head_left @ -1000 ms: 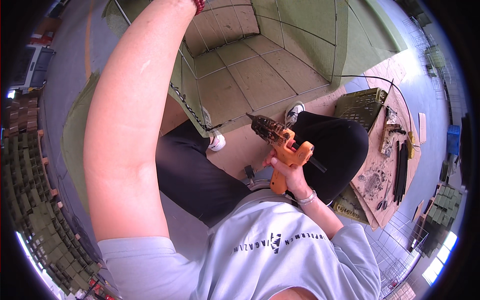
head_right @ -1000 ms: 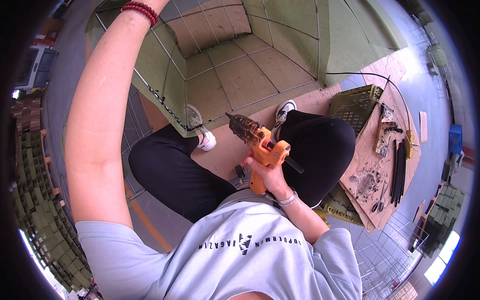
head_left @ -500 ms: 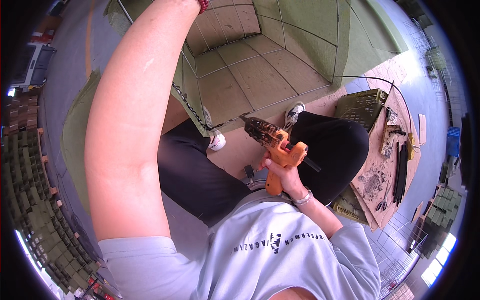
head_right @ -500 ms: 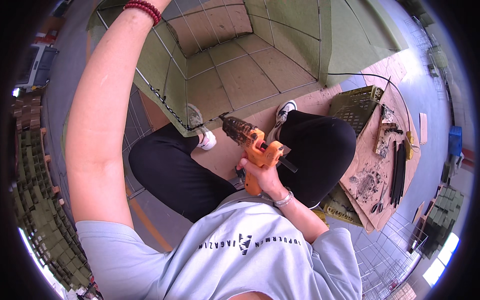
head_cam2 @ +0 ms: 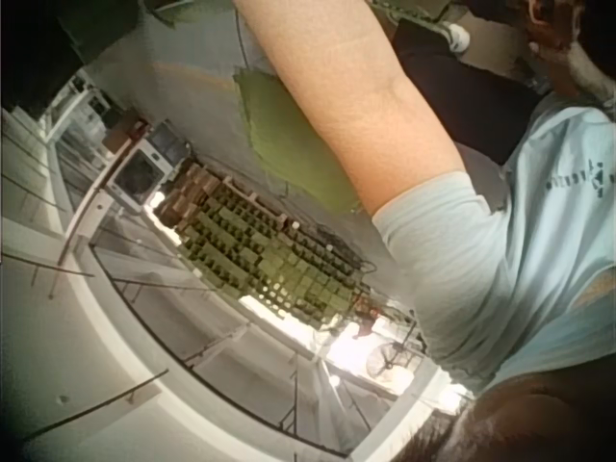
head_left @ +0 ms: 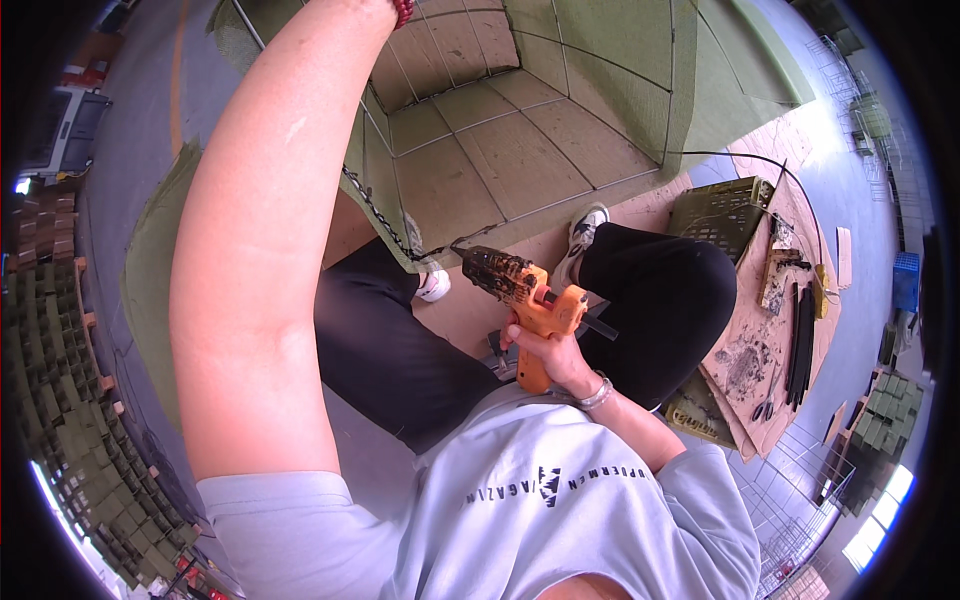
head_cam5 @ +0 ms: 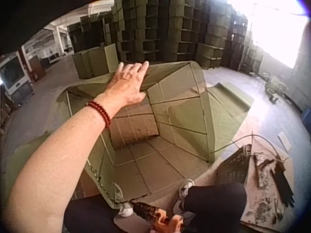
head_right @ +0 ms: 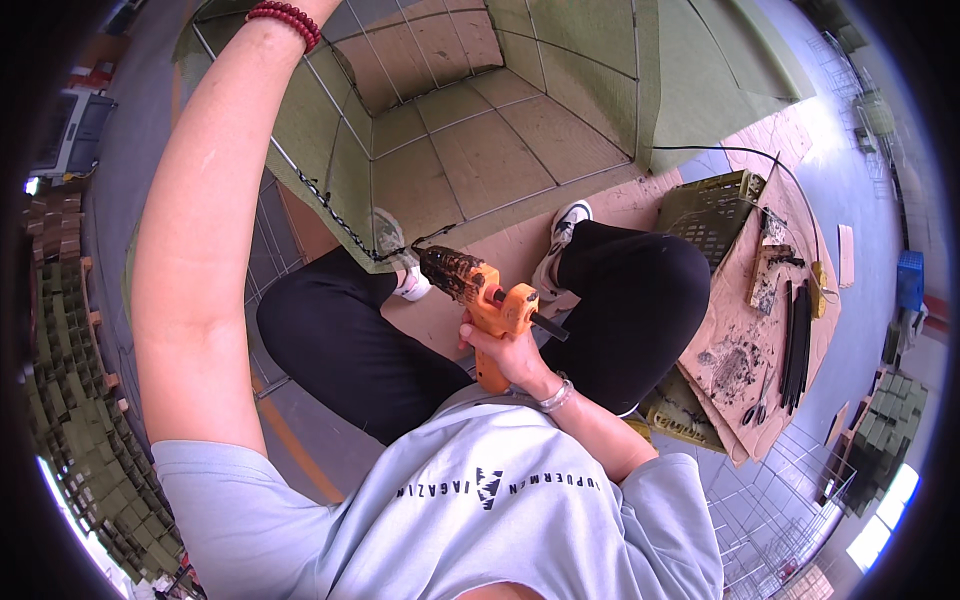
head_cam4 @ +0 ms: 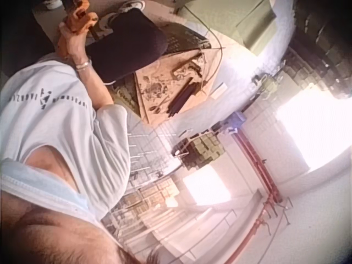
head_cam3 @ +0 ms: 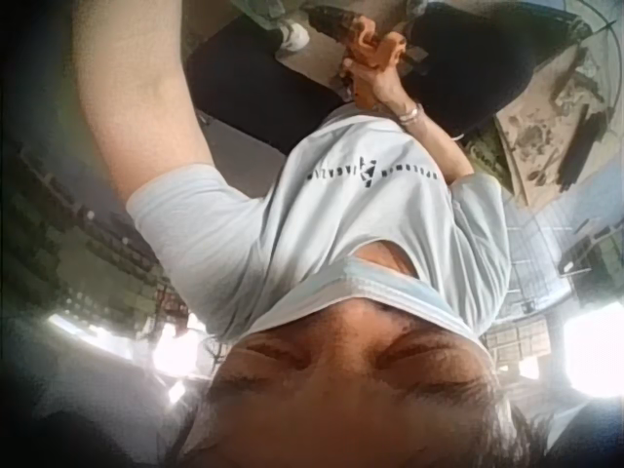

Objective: Assembling fabric covers onto metal wire frames using a hot glue gun.

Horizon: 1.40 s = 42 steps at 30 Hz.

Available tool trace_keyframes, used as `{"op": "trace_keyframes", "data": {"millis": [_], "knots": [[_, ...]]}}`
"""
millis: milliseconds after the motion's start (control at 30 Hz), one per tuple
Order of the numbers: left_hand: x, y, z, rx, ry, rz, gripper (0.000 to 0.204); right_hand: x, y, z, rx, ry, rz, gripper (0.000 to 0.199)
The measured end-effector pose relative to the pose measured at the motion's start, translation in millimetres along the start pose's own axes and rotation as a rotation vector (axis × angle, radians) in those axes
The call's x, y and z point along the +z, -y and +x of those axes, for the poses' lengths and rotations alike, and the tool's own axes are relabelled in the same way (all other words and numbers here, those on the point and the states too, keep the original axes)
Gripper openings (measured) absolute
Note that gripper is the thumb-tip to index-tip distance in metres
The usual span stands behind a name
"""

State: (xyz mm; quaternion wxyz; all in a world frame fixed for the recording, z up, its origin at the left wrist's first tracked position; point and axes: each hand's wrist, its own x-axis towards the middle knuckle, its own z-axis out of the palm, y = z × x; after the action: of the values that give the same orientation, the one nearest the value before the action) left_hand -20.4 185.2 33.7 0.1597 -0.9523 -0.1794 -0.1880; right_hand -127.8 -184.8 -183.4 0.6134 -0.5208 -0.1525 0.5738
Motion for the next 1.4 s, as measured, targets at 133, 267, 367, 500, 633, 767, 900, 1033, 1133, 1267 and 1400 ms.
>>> {"op": "trace_keyframes", "data": {"millis": [133, 267, 367, 500, 633, 767, 900, 1033, 1133, 1267, 1400], "knots": [[0.3, 0.3, 1.6, 0.000, -0.006, 0.000, 0.085, -1.2, -3.4, 0.1, 0.010, -0.019, 0.045, 0.020], [0.5, 0.3, 1.0, 0.001, -0.023, 0.002, 0.085, -1.6, -4.3, 0.2, 0.005, -0.031, 0.054, 0.019], [-0.4, -0.2, 1.5, 0.000, 0.005, -0.003, 0.085, 0.1, 0.2, -1.6, -0.018, -0.007, 0.015, 0.019], [0.9, -0.2, 1.3, 0.001, -0.013, 0.011, 0.085, -1.4, -1.2, 0.5, -0.009, -0.052, 0.051, 0.020], [2.0, 1.5, 0.7, 0.004, -0.016, 0.011, 0.085, -10.2, -1.1, -3.6, -0.058, -0.076, 0.104, 0.020], [0.9, 0.9, 0.6, 0.004, -0.015, 0.000, 0.085, -17.3, 3.9, -7.9, -0.084, -0.137, 0.116, 0.019], [0.5, 0.4, 0.0, -0.005, 0.007, 0.001, 0.085, -22.6, 8.6, -7.8, -0.088, -0.168, 0.123, 0.019], [0.6, 0.3, -0.6, -0.002, -0.010, -0.007, 0.085, -21.0, 7.5, -11.1, -0.143, -0.193, 0.161, 0.018], [-1.6, -0.5, 0.3, 0.002, 0.021, -0.007, 0.085, -29.0, 6.5, -11.5, -0.113, -0.167, 0.151, 0.018], [-1.4, -0.3, -1.2, -0.008, 0.007, -0.009, 0.085, -28.1, 14.0, -11.1, -0.106, -0.155, 0.134, 0.019], [0.9, 0.5, 0.3, -0.009, 0.002, -0.007, 0.085, -29.4, 25.2, -10.1, -0.108, -0.175, 0.085, 0.019]]}}
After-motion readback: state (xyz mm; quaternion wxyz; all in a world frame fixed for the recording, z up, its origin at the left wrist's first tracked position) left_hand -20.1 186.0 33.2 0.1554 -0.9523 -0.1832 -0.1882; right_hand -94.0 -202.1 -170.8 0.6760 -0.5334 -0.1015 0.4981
